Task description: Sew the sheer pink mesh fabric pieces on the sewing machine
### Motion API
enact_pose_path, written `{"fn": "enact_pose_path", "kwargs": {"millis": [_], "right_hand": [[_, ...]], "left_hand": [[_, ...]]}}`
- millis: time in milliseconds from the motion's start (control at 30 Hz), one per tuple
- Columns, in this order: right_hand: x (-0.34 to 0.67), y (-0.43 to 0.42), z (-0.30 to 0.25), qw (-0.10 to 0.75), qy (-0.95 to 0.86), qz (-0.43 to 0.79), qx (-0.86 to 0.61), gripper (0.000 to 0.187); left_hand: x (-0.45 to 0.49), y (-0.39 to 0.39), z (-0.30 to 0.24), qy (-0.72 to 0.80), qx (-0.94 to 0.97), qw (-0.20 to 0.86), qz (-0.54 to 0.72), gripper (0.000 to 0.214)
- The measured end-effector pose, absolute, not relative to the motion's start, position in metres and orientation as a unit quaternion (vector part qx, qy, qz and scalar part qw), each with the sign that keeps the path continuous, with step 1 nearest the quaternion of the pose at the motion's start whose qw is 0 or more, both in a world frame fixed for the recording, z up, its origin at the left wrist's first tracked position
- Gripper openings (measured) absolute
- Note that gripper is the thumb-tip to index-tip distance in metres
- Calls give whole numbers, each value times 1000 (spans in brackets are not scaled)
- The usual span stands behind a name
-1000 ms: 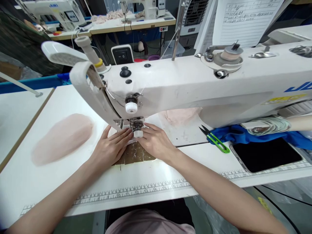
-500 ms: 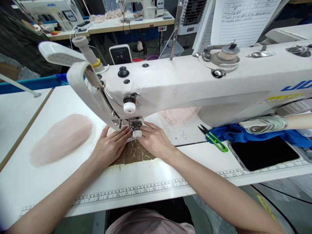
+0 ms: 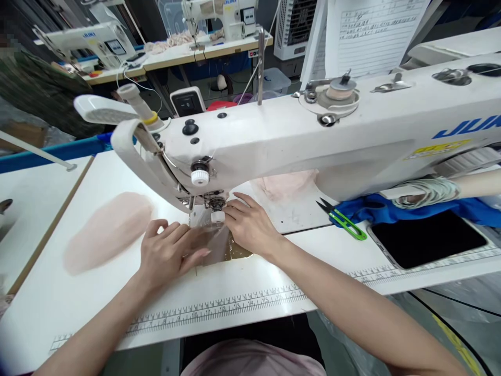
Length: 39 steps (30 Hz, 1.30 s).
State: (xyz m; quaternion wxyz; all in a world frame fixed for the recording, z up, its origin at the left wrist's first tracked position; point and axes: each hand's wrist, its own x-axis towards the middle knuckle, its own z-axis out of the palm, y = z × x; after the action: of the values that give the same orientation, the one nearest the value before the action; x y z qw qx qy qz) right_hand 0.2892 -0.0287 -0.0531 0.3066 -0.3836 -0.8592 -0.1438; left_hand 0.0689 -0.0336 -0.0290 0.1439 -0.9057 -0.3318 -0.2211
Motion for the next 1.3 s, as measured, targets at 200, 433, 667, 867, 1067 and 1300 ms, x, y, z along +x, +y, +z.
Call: {"fn": "enact_pose_path", "kwargs": {"millis": [200, 433, 667, 867, 1067, 1300], "right_hand": [[282, -40, -47, 298, -887, -99, -339, 32], [274, -53, -46, 289, -886, -84, -354, 29], [276, -52, -45, 247, -855, -73, -451, 26], [275, -46, -49, 211, -851, -46, -478, 22], [277, -40, -51, 202, -850, -33, -486, 29], [279, -36, -51, 206, -853, -74, -474, 33]], "left_hand": [[68, -21, -27, -294, -923, 114, -219, 26], [63, -11, -34, -311, -929, 46, -197, 40], [61, -8, -41, -276, -942, 29, -187, 46], [63, -11, -47, -291, -940, 25, -178, 44], [63, -14, -46, -278, -947, 45, -153, 45], [70, -25, -43, -286, -945, 107, -116, 41]]}}
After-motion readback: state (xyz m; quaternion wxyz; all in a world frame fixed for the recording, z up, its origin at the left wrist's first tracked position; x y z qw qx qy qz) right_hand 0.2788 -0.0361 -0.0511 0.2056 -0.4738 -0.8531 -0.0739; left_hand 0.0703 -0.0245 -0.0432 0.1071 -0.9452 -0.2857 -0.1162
